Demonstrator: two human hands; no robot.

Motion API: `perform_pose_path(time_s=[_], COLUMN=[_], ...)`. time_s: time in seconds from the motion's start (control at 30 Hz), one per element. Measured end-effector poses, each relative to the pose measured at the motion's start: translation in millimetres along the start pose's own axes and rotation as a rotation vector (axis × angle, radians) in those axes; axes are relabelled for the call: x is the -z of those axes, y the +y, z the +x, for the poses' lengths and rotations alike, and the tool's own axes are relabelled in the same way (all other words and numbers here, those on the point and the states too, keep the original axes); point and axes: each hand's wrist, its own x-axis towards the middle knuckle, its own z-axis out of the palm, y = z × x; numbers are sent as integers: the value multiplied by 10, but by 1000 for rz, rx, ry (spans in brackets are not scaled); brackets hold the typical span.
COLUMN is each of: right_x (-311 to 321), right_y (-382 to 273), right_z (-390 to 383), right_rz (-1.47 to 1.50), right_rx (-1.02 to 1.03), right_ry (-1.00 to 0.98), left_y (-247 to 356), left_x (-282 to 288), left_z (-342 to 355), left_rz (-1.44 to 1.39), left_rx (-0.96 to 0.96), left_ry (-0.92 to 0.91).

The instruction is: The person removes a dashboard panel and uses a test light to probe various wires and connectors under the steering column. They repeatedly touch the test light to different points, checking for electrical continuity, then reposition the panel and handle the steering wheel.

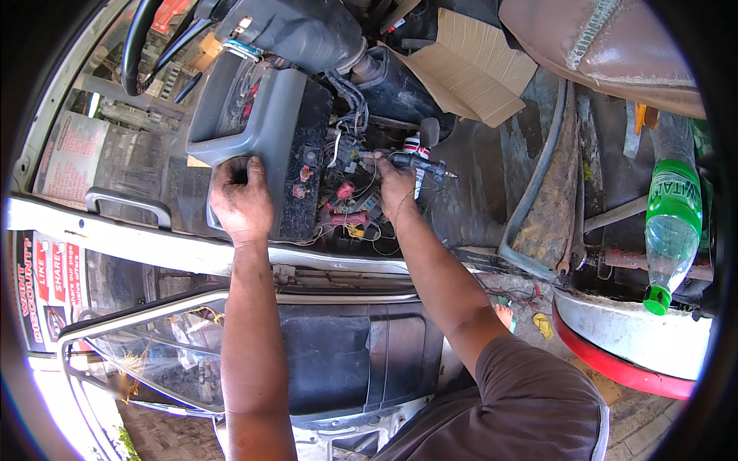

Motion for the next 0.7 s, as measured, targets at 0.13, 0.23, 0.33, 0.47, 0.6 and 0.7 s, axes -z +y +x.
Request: perform_pose_path(time_s=[0.13, 0.23, 0.33, 0.47, 0.6, 0.7], right_x=[0, 0, 6, 12, -11, -39], right_y=[-3, 1, 17, 50, 35, 1], right_z=[15, 28, 49, 38, 31, 37], right_rz=[-64, 10, -53, -49, -70, -77], right_rx=[-3, -49, -87, 17, 33, 0], right_ry=[1, -11, 32, -30, -25, -23], left_y=[18, 32, 36, 30, 22, 20], left_x=[9, 15, 16, 14, 8, 3], left_z=[-4, -1, -4, -10, -6, -2], left_rz=[34, 68, 58, 42, 70, 72], left_rx=[-31, -52, -49, -42, -43, -43], left_ry=[13, 20, 17, 19, 26, 28])
